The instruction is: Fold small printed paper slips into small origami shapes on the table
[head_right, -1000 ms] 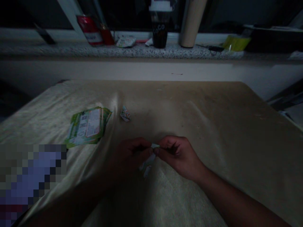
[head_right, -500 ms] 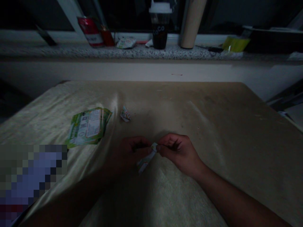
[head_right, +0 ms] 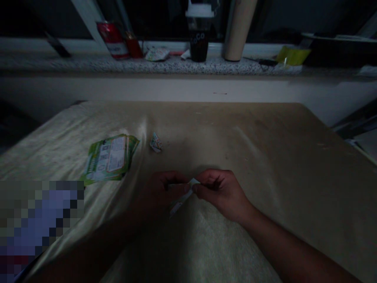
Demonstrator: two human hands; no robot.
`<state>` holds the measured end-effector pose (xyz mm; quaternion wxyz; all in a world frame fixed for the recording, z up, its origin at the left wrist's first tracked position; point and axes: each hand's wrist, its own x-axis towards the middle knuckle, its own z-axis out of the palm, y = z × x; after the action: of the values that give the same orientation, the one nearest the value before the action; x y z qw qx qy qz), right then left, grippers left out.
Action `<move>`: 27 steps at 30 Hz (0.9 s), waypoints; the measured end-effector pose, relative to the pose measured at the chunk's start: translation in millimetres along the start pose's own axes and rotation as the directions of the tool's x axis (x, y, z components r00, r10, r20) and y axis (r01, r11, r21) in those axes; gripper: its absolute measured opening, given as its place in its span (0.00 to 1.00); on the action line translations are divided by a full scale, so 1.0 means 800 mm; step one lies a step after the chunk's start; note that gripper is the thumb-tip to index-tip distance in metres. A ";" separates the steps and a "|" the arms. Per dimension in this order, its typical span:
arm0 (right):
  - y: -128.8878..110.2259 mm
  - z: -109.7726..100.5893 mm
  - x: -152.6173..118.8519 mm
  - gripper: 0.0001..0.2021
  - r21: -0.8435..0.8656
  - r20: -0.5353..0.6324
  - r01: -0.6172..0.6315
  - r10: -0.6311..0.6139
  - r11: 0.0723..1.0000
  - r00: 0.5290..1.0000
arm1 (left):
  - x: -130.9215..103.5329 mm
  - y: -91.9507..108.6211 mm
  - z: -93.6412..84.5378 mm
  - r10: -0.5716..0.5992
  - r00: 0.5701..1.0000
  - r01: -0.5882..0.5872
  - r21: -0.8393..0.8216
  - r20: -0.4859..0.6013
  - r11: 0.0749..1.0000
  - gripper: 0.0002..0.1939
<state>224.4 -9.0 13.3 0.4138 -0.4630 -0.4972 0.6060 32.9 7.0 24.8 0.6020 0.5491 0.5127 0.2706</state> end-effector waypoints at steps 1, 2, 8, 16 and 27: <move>0.000 0.000 0.000 0.08 0.009 0.000 0.001 -0.001 1.000 1.000 | 0.000 0.000 0.000 -0.004 1.000 0.004 -0.005 -0.008 1.000 0.11; 0.000 0.000 0.000 0.08 0.017 0.000 0.003 -0.003 1.000 1.000 | 0.000 0.000 0.001 -0.008 1.000 0.008 -0.005 -0.015 1.000 0.11; -0.001 -0.003 0.000 0.06 0.026 0.046 0.028 -0.029 0.999 0.999 | 0.003 -0.004 0.000 -0.019 1.000 0.019 -0.013 0.010 1.000 0.11; 0.003 -0.004 0.000 0.03 0.031 0.060 0.058 -0.060 0.998 0.996 | 0.005 -0.001 -0.007 -0.014 0.998 0.014 -0.006 0.055 1.000 0.12; -0.001 -0.002 -0.002 0.02 -0.020 0.038 0.108 -0.107 0.994 0.994 | 0.000 -0.001 -0.003 -0.024 0.996 0.034 -0.112 0.089 0.993 0.13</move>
<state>226.7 -9.9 14.2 0.4315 -0.4287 -0.5354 0.5859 30.8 8.0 24.4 0.6579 0.5178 0.4776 0.2664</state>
